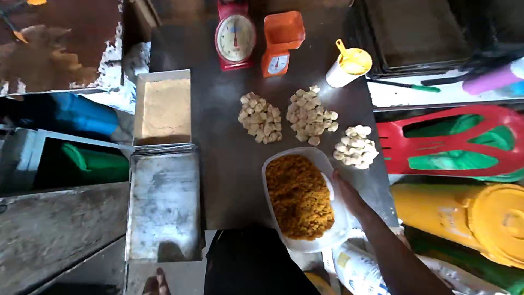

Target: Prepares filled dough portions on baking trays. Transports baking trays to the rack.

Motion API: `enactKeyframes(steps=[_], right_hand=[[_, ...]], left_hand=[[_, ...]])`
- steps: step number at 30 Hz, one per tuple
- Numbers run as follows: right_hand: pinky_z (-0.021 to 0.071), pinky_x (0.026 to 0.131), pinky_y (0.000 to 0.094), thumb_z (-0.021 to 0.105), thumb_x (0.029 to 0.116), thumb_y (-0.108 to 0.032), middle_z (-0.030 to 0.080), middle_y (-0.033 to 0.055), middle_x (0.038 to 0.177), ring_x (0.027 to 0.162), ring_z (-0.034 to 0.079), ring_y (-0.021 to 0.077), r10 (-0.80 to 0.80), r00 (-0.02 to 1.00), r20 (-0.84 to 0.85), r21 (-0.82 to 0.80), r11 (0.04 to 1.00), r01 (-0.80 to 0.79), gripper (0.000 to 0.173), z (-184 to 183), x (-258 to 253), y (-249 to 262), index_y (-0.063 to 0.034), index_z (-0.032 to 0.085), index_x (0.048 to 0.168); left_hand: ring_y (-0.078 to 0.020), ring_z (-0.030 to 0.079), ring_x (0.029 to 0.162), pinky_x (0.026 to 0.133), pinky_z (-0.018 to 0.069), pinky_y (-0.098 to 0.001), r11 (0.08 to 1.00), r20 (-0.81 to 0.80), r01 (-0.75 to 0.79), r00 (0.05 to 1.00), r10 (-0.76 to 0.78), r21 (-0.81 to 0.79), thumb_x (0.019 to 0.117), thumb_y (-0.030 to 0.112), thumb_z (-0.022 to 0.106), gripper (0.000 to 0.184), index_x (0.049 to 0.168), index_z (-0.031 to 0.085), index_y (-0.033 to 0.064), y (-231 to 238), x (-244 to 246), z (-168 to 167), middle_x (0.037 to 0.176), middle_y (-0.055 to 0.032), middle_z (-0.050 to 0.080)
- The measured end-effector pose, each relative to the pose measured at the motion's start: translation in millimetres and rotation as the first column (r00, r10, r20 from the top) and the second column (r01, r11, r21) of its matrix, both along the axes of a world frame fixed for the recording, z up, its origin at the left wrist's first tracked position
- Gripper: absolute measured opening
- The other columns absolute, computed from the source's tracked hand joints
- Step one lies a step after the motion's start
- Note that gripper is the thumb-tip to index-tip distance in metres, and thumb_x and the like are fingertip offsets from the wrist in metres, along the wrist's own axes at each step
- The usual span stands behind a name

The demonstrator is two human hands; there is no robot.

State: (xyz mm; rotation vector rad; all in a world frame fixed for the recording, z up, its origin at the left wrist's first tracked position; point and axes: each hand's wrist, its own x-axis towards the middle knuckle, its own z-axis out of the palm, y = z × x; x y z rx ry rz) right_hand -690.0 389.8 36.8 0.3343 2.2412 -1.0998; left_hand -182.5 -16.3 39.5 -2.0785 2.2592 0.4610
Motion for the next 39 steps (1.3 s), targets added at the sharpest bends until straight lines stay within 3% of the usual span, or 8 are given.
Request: enactKeyframes(steps=[10,13,15,19,24,29,34,39], right_hand=[[0.0535,0.103,0.0463,0.053,0.1077,-0.028,0.068,0.0184,0.129,0.118,0.066,0.0271,0.28,0.861,-0.424,0.012,0.953,-0.304,0.039,17,-103,-84,-0.0011,0.063,0.134],[0.0567,0.097,0.051,0.061,0.1044,-0.02,0.069,0.0165,0.125,0.111,0.069,0.0296,0.479,0.736,-0.479,0.078,0.858,-0.507,0.032,19,-153,-158,-0.0062,0.065,0.133],[0.0527,0.101,0.0579,0.06,0.1036,-0.019,0.069,0.0154,0.128,0.116,0.067,0.0338,0.646,0.602,-0.468,0.181,0.738,-0.65,0.031,-1,-178,-209,-0.0114,0.068,0.133],[0.0525,0.095,0.0629,0.067,0.0983,-0.025,0.065,0.0152,0.129,0.119,0.063,0.0378,0.89,0.274,-0.365,0.453,0.427,-0.783,0.029,-31,-196,-285,-0.0152,0.072,0.125],[0.0515,0.084,0.0731,0.07,0.0925,-0.021,0.069,0.0205,0.118,0.107,0.066,0.0455,0.858,0.416,-0.302,0.497,0.514,-0.699,0.021,-47,-189,-312,-0.0091,0.074,0.11],[0.0502,0.101,0.0588,0.071,0.0966,-0.021,0.063,0.0229,0.123,0.117,0.06,0.0397,0.556,0.516,-0.651,0.246,0.798,-0.55,0.024,70,-53,-305,-0.0016,0.073,0.11],[0.0635,0.086,0.0363,0.074,0.0925,-0.008,0.073,0.0103,0.11,0.096,0.073,0.0177,0.369,0.825,-0.427,-0.422,0.726,-0.543,0.03,95,189,-310,0.0008,0.065,0.119],[0.0581,0.1,0.0316,0.071,0.0954,-0.012,0.07,0.0096,0.127,0.114,0.069,0.014,0.157,0.845,-0.512,-0.481,0.762,-0.433,0.038,88,299,-287,-0.0024,0.067,0.132]], left_hand=[[-0.0164,0.058,0.052,0.052,0.05,-0.0426,0.935,-0.222,0.272,0.921,-0.321,-0.225,0.0994,0.034,0.062,0.04,0.077,0.065,0.0007,-44,-132,50,0.061,-0.0076,0.06],[-0.039,0.063,0.122,0.095,0.055,-0.0603,0.942,-0.116,0.33,0.935,-0.335,-0.06,0.086,0.02,0.079,0.078,0.152,0.043,0.0022,-54,-107,66,0.144,-0.0214,0.057],[-0.0476,0.013,0.154,0.113,0.0237,-0.0773,0.936,0.012,0.346,0.938,-0.347,0.071,0.071,0.023,0.09,0.123,0.166,0.013,0.011,-66,-86,66,0.171,-0.019,0.009],[-0.0327,0.073,0.102,0.089,0.0577,-0.0585,0.957,-0.054,0.285,0.958,-0.282,0.063,0.0961,0.031,0.071,0.05,0.138,0.062,0.0066,-63,-62,80,0.115,-0.016,0.073],[-0.0109,0.074,0.084,0.08,0.0642,-0.0352,0.933,-0.359,0.36,0.868,-0.343,-0.021,0.0983,0.015,0.061,0.029,0.124,0.07,0.0043,-52,-59,78,0.101,-0.0049,0.077],[-0.0208,0.074,0.099,0.09,0.062,-0.0395,0.946,-0.807,0.324,0.563,-0.18,0.016,0.1005,0.007,0.06,0.024,0.12,0.069,-0.0032,-36,-109,82,0.11,-0.0118,0.075],[-0.0282,0.067,0.116,0.096,0.0596,-0.0445,0.797,-0.953,0.54,0.27,0.142,0.271,0.0999,0.011,0.063,0.045,0.14,0.052,-0.0067,-19,-143,65,0.135,-0.02,0.062],[-0.0188,0.069,0.104,0.09,0.0612,-0.0345,0.674,-0.962,0.735,0.123,-0.242,-0.076,0.0966,0.005,0.066,0.019,0.114,0.072,-0.0012,-14,-129,66,0.114,-0.0129,0.07]])
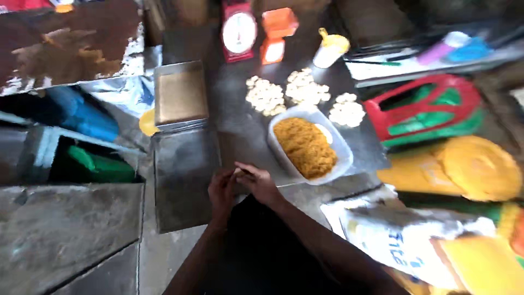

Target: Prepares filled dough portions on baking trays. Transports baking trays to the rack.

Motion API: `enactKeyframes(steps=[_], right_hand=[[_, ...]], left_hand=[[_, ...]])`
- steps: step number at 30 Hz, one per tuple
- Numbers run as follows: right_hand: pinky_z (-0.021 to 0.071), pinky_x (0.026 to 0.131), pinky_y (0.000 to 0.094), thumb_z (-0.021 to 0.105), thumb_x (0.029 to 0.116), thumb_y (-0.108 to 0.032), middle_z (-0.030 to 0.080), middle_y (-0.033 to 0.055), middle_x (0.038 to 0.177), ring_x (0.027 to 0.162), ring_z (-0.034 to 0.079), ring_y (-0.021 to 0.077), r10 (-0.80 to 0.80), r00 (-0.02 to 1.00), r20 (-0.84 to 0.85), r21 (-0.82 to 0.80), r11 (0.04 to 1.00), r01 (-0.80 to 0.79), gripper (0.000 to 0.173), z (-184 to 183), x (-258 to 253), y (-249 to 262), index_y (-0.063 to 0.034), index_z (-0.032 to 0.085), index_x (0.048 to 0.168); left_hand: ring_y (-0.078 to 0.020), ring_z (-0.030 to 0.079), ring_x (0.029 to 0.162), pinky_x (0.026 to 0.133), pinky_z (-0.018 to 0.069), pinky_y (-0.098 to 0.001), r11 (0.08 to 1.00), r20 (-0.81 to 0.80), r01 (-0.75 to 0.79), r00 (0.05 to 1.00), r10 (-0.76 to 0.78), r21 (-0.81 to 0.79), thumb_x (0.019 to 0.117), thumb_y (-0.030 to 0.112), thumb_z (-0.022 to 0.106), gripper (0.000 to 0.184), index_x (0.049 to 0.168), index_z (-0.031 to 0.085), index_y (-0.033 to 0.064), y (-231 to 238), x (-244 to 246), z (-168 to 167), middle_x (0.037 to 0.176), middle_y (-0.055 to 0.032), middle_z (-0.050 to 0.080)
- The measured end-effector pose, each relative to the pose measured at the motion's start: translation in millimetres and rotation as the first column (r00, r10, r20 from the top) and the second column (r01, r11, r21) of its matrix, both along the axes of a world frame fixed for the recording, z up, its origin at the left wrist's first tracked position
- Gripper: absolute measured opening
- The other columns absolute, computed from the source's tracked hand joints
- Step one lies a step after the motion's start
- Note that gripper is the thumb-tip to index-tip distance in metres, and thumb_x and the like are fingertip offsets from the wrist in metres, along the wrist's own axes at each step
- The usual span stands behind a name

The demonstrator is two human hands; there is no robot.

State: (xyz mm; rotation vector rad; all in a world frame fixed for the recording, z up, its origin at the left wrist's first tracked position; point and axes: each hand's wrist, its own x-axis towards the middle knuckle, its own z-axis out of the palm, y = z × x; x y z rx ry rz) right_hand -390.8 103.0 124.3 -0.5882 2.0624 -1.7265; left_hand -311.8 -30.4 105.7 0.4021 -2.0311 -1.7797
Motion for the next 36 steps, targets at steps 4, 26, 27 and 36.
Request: enactKeyframes(steps=[4,26,27,36], right_hand=[[0.0631,0.086,0.0308,0.074,0.0928,-0.012,0.076,0.0053,0.109,0.097,0.073,0.0116,-0.212,0.965,-0.152,-0.059,0.977,0.205,0.022,5,19,32,-0.0065,0.078,0.114],[0.0627,0.08,0.0403,0.069,0.0994,-0.025,0.074,0.0099,0.097,0.085,0.073,0.0189,-0.189,0.96,0.208,0.387,0.917,0.096,0.025,-21,-157,186,-0.0035,0.074,0.11],[0.0608,0.083,0.0472,0.072,0.0968,-0.028,0.074,0.0121,0.099,0.088,0.072,0.0236,-0.145,0.989,-0.014,0.508,0.851,0.132,0.028,-38,-179,189,-0.0047,0.075,0.111],[0.059,0.078,0.0594,0.075,0.0887,-0.009,0.059,0.0252,0.129,0.102,0.067,0.044,0.394,0.9,-0.188,0.871,0.49,-0.032,0.036,-103,-231,146,-0.0011,0.067,0.123]], left_hand=[[-0.0157,0.068,0.103,0.092,0.0588,-0.0323,0.983,-0.052,0.152,0.986,-0.157,-0.1,0.0976,0.004,0.063,0.019,0.112,0.075,0.0025,18,2,15,0.112,-0.009,0.071],[-0.0211,0.072,0.104,0.086,0.0635,-0.0381,0.91,0.387,0.333,0.827,-0.407,0.246,0.1039,0.014,0.059,0.035,0.136,0.059,0.0,107,-119,-29,0.129,-0.0133,0.067],[-0.0185,0.07,0.108,0.09,0.0612,-0.0353,0.912,0.454,0.4,0.799,-0.395,0.09,0.1034,0.017,0.059,0.037,0.137,0.06,0.0035,110,-131,-31,0.133,-0.0123,0.065],[-0.027,0.049,0.14,0.113,0.0456,-0.0414,0.577,0.413,0.513,0.857,-0.307,-0.636,0.1051,0.023,0.054,0.031,0.129,0.07,0.0123,118,-162,-68,0.145,-0.0071,0.059]])
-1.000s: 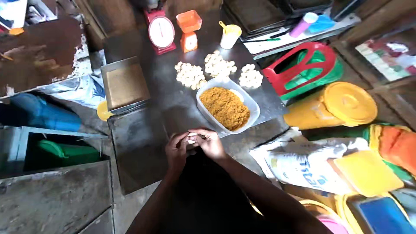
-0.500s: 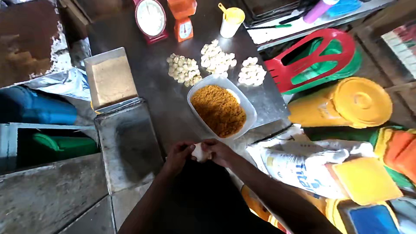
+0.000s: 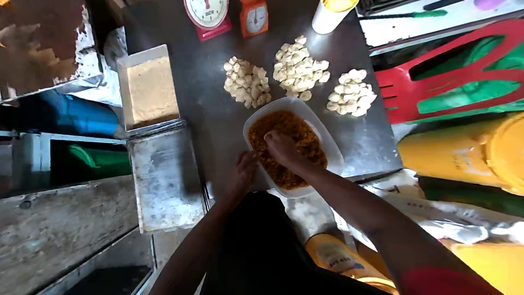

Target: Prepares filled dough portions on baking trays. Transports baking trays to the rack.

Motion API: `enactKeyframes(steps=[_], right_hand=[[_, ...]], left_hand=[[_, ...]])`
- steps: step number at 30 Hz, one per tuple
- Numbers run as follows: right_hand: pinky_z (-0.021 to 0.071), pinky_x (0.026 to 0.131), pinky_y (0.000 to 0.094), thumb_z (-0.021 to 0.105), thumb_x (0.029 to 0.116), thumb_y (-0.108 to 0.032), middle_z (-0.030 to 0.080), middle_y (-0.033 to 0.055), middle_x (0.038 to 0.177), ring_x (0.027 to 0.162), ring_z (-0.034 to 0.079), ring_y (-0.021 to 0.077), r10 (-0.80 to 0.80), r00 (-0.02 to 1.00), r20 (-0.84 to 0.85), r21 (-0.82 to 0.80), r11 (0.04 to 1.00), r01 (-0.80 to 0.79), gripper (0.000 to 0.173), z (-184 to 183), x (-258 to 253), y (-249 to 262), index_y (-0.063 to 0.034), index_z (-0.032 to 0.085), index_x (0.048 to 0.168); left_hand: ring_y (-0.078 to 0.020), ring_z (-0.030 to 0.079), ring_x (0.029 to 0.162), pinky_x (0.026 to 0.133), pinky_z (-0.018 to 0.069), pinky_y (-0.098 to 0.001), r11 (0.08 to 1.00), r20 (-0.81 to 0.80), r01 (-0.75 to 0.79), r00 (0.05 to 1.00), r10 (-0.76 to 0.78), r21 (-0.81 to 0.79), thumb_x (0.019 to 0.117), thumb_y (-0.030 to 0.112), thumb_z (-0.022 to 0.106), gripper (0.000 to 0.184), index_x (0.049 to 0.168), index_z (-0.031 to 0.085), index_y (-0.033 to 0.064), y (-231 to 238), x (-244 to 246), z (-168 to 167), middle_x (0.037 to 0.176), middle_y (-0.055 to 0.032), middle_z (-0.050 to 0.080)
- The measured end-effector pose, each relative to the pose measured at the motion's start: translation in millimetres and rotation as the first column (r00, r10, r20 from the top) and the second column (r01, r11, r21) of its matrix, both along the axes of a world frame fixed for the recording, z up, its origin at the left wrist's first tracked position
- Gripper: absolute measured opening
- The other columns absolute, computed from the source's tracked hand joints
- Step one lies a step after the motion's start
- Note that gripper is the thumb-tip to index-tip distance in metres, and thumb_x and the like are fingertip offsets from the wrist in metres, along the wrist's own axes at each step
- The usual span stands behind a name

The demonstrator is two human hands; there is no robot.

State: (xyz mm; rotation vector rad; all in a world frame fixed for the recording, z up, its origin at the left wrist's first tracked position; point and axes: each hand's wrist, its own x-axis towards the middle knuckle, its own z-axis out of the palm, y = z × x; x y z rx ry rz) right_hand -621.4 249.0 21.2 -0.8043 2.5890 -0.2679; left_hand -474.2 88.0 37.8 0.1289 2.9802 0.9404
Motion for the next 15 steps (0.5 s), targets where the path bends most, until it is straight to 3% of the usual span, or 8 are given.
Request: enactKeyframes(steps=[2,4,6,9,11,13,15], right_hand=[[0.0586,0.078,0.0609,0.072,0.0902,-0.007,0.063,0.0216,0.125,0.1,0.068,0.0424,-0.044,0.999,0.005,-0.068,0.997,0.044,0.028,-2,-8,9,-0.0077,0.072,0.118],[0.0564,0.084,0.0637,0.071,0.0924,-0.01,0.064,0.0194,0.125,0.105,0.066,0.0426,-0.117,0.993,0.026,-0.147,0.982,0.12,0.027,7,-13,23,-0.0119,0.072,0.119],[0.0552,0.088,0.0649,0.073,0.0939,-0.017,0.065,0.0204,0.125,0.109,0.066,0.0436,-0.18,0.983,0.015,-0.159,0.971,0.18,0.028,16,-11,33,-0.0117,0.072,0.122],[0.0544,0.092,0.0655,0.08,0.0898,-0.029,0.059,0.0221,0.137,0.115,0.063,0.0448,-0.199,0.98,0.02,-0.046,0.979,0.199,0.05,37,11,36,-0.0067,0.064,0.131],[0.0548,0.094,0.0622,0.08,0.0887,-0.021,0.054,0.0217,0.143,0.119,0.062,0.0435,-0.146,0.989,0.0,0.039,0.989,0.146,0.054,39,34,31,-0.003,0.06,0.136],[0.0559,0.09,0.0611,0.07,0.0918,-0.006,0.053,0.022,0.144,0.121,0.06,0.0442,-0.071,0.997,-0.026,0.1,0.992,0.074,0.046,33,54,22,-0.0009,0.058,0.136],[0.056,0.088,0.0599,0.065,0.0944,0.0,0.056,0.0221,0.14,0.122,0.059,0.0442,0.011,0.997,-0.072,0.101,0.995,-0.003,0.039,23,59,19,0.0003,0.06,0.134]], left_hand=[[-0.0276,0.043,0.145,0.116,0.0424,-0.0431,0.998,0.024,0.052,0.998,-0.051,-0.03,0.1065,0.024,0.052,0.034,0.135,0.066,0.0118,-10,0,-3,0.151,-0.0072,0.054],[-0.0281,0.036,0.15,0.119,0.0387,-0.0456,0.988,0.052,0.128,0.991,-0.124,-0.082,0.1081,0.03,0.049,0.04,0.142,0.061,0.0129,-19,2,-7,0.157,-0.0069,0.048],[-0.0294,0.025,0.155,0.123,0.0288,-0.0507,0.972,0.079,0.191,0.98,-0.182,-0.133,0.1082,0.037,0.047,0.047,0.15,0.053,0.0158,-20,8,-11,0.163,-0.0058,0.039],[-0.0299,0.018,0.157,0.124,0.0158,-0.0642,0.94,0.034,0.272,0.962,-0.271,-0.208,0.1085,0.043,0.042,0.051,0.156,0.046,0.0225,-11,16,-16,0.167,-0.0021,0.033],[-0.0281,0.018,0.157,0.123,0.0127,-0.0688,0.915,-0.009,0.358,0.93,-0.366,-0.185,0.1083,0.042,0.042,0.051,0.156,0.045,0.0249,3,25,-20,0.167,-0.0002,0.032],[-0.0282,0.017,0.158,0.123,0.0108,-0.0693,0.89,-0.021,0.424,0.901,-0.434,-0.167,0.1069,0.042,0.045,0.05,0.154,0.047,0.0253,18,31,-18,0.167,-0.0017,0.032],[-0.0292,0.018,0.157,0.123,0.0094,-0.069,0.892,0.002,0.413,0.907,-0.42,-0.184,0.1066,0.043,0.044,0.05,0.153,0.049,0.0248,28,34,-13,0.165,-0.0042,0.037]])
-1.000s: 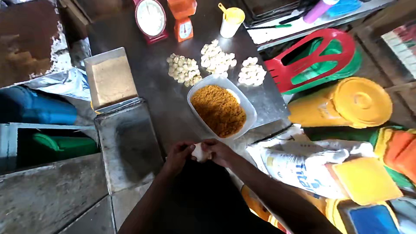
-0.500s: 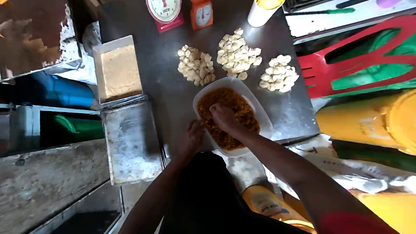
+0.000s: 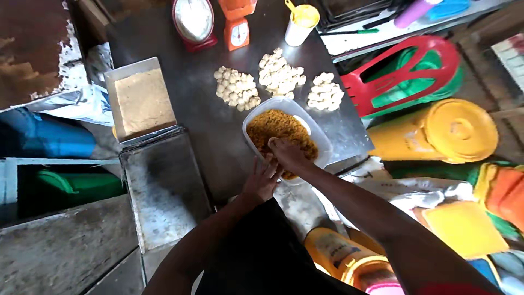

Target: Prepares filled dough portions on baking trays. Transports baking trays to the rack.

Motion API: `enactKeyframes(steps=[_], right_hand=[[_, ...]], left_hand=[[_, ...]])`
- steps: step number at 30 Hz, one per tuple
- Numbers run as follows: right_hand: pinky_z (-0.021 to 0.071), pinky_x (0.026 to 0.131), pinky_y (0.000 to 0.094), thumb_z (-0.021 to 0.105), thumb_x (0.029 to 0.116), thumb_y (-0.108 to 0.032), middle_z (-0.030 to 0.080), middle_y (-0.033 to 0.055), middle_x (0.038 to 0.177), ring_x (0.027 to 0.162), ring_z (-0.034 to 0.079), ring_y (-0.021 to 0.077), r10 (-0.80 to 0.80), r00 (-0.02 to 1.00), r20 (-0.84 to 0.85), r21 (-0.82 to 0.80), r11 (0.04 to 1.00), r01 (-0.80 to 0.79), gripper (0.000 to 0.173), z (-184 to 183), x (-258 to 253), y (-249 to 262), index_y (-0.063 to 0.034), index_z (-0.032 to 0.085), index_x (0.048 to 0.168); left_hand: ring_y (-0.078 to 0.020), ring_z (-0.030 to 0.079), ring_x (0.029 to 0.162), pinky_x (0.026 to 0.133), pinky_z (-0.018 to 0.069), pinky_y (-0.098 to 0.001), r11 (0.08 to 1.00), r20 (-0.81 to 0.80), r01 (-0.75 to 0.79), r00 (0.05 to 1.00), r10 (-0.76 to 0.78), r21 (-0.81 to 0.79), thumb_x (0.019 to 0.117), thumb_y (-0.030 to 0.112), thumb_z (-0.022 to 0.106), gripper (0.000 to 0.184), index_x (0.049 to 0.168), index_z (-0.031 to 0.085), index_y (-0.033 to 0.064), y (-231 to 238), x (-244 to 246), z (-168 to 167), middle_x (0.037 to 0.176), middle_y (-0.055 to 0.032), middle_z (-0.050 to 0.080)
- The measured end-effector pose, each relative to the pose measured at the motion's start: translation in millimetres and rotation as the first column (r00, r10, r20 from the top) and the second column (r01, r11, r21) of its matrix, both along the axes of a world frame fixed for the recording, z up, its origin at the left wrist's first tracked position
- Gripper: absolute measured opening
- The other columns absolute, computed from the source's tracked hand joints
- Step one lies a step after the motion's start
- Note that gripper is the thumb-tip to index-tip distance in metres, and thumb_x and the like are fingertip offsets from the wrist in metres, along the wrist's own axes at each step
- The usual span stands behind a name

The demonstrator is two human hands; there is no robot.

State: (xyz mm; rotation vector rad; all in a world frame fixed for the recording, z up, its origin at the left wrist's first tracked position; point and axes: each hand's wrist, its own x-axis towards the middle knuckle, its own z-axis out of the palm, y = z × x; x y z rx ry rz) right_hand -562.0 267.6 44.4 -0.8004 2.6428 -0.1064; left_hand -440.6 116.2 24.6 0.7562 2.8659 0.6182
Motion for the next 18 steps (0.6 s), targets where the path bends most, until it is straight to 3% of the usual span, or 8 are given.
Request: enactKeyframes(steps=[3,5,8,10,12,15,16,18], right_hand=[[0.0586,0.083,0.0565,0.063,0.0948,0.0,0.064,0.0197,0.128,0.114,0.064,0.0419,0.071,0.99,-0.122,-0.012,0.997,-0.073,0.028,-17,-20,6,-0.0025,0.067,0.122],[0.058,0.082,0.0597,0.066,0.0945,-0.006,0.067,0.0201,0.12,0.107,0.067,0.0423,-0.007,0.992,-0.129,-0.087,0.996,-0.004,0.024,-18,-38,16,-0.0058,0.07,0.119],[0.0556,0.089,0.0612,0.074,0.093,-0.014,0.069,0.0181,0.119,0.104,0.068,0.0382,-0.222,0.97,0.098,-0.375,0.895,0.243,0.028,19,-51,39,-0.0123,0.073,0.121],[0.059,0.081,0.0535,0.078,0.0901,-0.013,0.074,0.0135,0.108,0.09,0.071,0.0289,-0.272,0.908,0.319,-0.518,0.752,0.408,0.025,51,-52,50,-0.0127,0.075,0.115],[0.0611,0.076,0.0434,0.079,0.0891,-0.01,0.075,0.0081,0.102,0.084,0.071,0.0205,-0.222,0.848,0.481,-0.569,0.656,0.495,0.022,70,-54,57,-0.0123,0.076,0.111],[0.0617,0.076,0.0346,0.077,0.0876,-0.002,0.076,0.0058,0.101,0.083,0.071,0.0163,-0.084,0.781,0.619,-0.622,0.554,0.553,0.024,81,-54,62,-0.0091,0.076,0.111],[0.0619,0.076,0.0339,0.076,0.0879,-0.001,0.075,0.0065,0.1,0.083,0.071,0.0167,-0.041,0.758,0.651,-0.632,0.523,0.572,0.024,80,-54,62,-0.0077,0.076,0.111],[0.0621,0.076,0.0352,0.075,0.0885,-0.001,0.075,0.0083,0.099,0.082,0.071,0.018,0.003,0.707,0.707,-0.627,0.465,0.625,0.023,76,-54,63,-0.0054,0.075,0.111]], left_hand=[[-0.0333,0.015,0.158,0.122,0.0066,-0.0708,0.996,0.08,-0.077,0.994,0.081,-0.052,0.1071,0.045,0.041,0.051,0.152,0.051,0.0252,0,-5,3,0.165,-0.0056,0.036],[-0.0338,0.012,0.158,0.122,0.0052,-0.0702,0.997,0.121,-0.075,0.99,0.079,-0.036,0.1079,0.045,0.039,0.047,0.146,0.058,0.0265,-9,-12,14,0.166,-0.0044,0.033],[-0.0288,0.029,0.154,0.125,0.0203,-0.0606,0.958,0.06,-0.201,0.979,0.192,0.204,0.1061,0.04,0.05,0.036,0.128,0.072,0.0216,-17,-29,25,0.158,-0.0049,0.047],[-0.024,0.042,0.146,0.12,0.038,-0.046,0.852,0.162,-0.341,0.94,0.301,0.397,0.1041,0.033,0.057,0.038,0.136,0.066,0.0134,-18,-53,39,0.153,-0.0092,0.05],[-0.0244,0.049,0.14,0.112,0.0477,-0.0447,0.703,0.301,-0.463,0.886,0.353,0.539,0.1034,0.029,0.059,0.052,0.151,0.048,0.0088,-14,-81,53,0.155,-0.0132,0.046],[-0.0244,0.041,0.147,0.117,0.0403,-0.0499,0.492,0.565,-0.594,0.793,0.226,0.636,0.1081,0.038,0.047,0.063,0.164,0.025,0.0164,-3,-108,79,0.165,-0.008,0.034],[-0.0232,0.043,0.146,0.116,0.0409,-0.0515,0.432,0.663,-0.646,0.737,0.136,0.63,0.1093,0.043,0.042,0.06,0.163,0.029,0.0207,2,-113,87,0.163,-0.0044,0.038],[-0.0233,0.057,0.129,0.104,0.0502,-0.052,0.324,0.774,-0.724,0.631,-0.045,0.609,0.1076,0.059,0.03,0.061,0.15,0.05,0.0211,12,-124,86,0.146,-0.0048,0.057]])
